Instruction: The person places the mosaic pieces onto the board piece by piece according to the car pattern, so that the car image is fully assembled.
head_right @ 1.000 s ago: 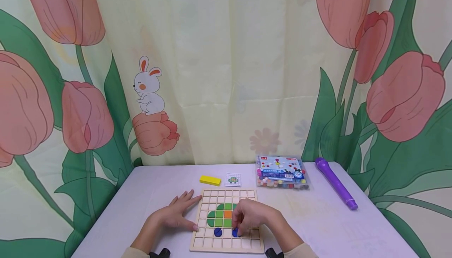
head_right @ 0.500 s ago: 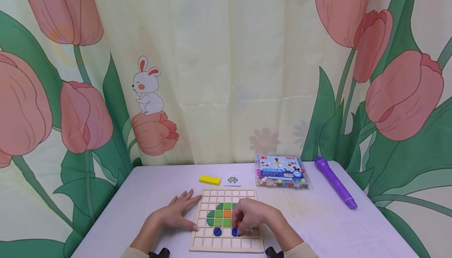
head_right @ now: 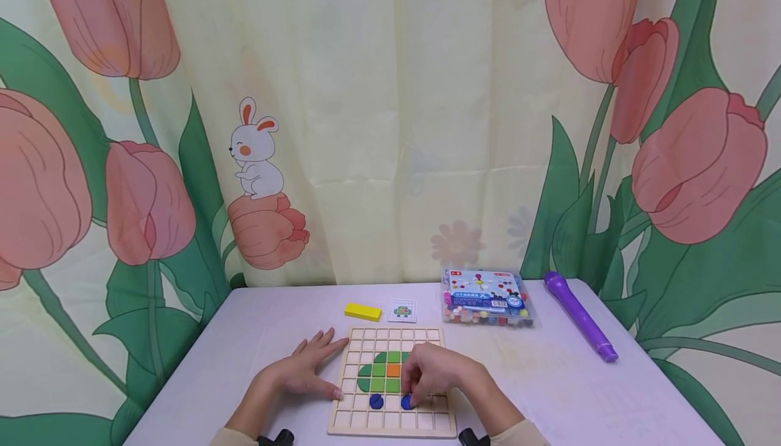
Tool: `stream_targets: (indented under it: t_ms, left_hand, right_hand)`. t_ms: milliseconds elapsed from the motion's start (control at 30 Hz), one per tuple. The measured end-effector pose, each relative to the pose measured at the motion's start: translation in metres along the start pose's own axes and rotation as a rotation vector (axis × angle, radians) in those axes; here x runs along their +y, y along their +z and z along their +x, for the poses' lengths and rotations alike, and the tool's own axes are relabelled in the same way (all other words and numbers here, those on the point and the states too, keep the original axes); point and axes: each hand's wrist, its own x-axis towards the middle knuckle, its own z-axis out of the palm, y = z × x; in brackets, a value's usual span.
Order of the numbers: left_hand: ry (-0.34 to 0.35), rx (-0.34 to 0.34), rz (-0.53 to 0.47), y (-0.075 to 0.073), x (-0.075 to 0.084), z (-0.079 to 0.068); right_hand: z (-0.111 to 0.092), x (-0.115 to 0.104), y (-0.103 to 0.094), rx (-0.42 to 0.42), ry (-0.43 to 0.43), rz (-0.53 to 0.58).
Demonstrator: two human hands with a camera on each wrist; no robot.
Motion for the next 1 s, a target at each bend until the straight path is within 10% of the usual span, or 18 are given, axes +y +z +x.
stream_targets:
  t_ms: [433, 1000]
  left_hand:
    - [0.001, 0.001, 0.004, 0.0, 0.002, 0.0]
    - [-0.01, -0.005, 0.023, 0.002, 0.001, 0.001]
  right_hand:
    - [0.0, 0.006, -0.003, 0.015, -0.028, -0.019]
    - [-0.008, 0.023, -0.023, 0.246, -0.031, 0.033]
